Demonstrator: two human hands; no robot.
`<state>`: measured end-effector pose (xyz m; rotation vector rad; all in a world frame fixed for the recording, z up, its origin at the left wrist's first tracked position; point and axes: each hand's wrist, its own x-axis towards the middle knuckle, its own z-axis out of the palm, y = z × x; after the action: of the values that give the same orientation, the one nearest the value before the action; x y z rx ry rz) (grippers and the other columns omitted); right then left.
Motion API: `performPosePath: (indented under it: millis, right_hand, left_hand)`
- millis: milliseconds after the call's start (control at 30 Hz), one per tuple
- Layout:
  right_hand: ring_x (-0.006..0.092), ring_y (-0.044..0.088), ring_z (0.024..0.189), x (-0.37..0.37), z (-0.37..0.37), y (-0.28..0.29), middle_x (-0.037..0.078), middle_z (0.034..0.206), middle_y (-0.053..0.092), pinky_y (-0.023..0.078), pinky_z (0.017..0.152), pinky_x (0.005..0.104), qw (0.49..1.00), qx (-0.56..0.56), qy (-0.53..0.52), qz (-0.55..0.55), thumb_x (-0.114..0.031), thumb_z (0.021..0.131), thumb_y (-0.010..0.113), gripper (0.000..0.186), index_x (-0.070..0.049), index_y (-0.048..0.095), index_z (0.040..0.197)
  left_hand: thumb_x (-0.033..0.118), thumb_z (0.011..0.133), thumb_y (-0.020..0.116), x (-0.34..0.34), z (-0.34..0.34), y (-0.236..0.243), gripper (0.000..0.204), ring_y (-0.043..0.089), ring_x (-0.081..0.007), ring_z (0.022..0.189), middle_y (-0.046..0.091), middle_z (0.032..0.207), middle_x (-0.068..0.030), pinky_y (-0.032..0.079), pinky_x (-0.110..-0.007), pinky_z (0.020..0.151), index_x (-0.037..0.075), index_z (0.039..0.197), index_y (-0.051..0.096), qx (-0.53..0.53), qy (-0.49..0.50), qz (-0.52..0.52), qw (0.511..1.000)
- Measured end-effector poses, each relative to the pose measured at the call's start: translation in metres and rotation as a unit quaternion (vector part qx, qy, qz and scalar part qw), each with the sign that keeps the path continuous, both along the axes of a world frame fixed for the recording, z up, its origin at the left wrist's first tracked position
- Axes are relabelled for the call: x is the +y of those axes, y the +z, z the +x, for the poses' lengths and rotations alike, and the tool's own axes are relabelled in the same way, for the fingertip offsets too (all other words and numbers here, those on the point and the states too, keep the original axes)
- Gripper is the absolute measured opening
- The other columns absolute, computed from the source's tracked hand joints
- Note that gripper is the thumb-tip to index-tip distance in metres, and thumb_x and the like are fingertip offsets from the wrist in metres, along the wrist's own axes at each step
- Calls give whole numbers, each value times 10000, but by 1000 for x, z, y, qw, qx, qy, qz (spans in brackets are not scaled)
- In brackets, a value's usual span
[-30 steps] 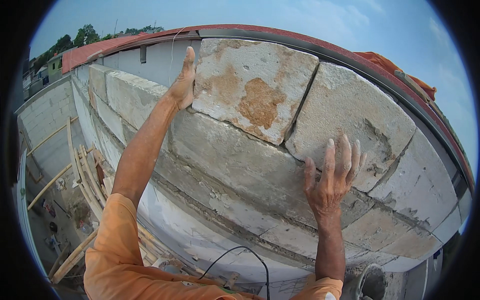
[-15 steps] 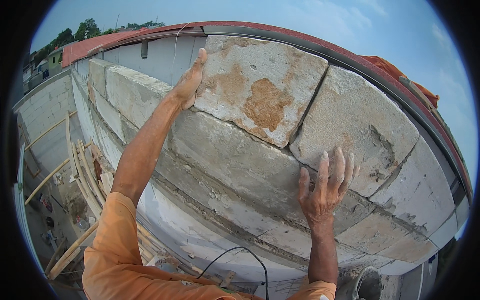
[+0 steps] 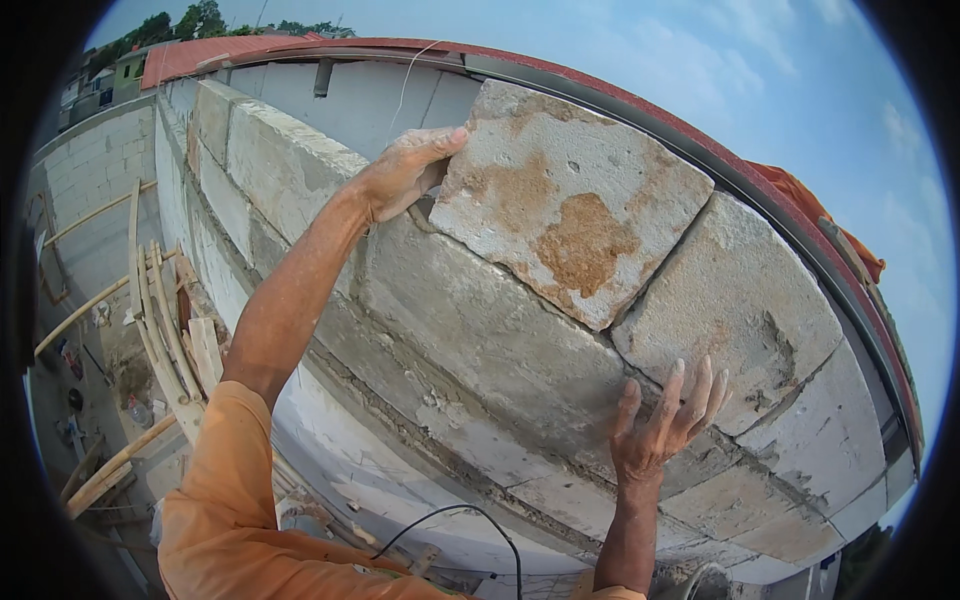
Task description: The person applies mortar to a lightweight concrete block and positions it onto the top layer of a wall. They use a trowel to spread mortar, tap the block into place with a hammer, and use the trowel to fill gaps between blocks.
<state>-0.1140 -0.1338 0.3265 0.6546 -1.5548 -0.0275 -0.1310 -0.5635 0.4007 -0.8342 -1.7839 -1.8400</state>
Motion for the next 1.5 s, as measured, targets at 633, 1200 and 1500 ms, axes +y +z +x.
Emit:
performPosePath:
  millis: [633,1200,1500]
  right_hand:
    - [475,320,1430,-6,-11,-4,259,1493,411,278,1160,590,999,1,-27,-33,-275,976,613,545,2,469,1422]
    - [380,279,1484,-5,-27,-14,198,1548,367,115,1230,630,999,-8,-16,-38,-471,967,612,618,-75,519,1432]
    - [381,291,1477,-3,-24,-13,199,1545,373,116,1226,636,999,-14,-12,-27,-450,976,603,597,-81,502,1435]
  left_hand:
    - [880,836,370,31,-16,-10,1244,-44,-371,1544,-26,1627,-318,-19,-566,1228,-54,1575,10,31,96,45,994]
    - [670,674,842,31,-25,2,1250,577,-319,1230,492,1322,-262,583,-396,940,-111,1454,255,-21,135,73,988]
    - [734,711,776,50,-8,12,1030,620,-258,1062,586,1093,-219,590,-331,773,-113,1240,524,-20,125,34,991]
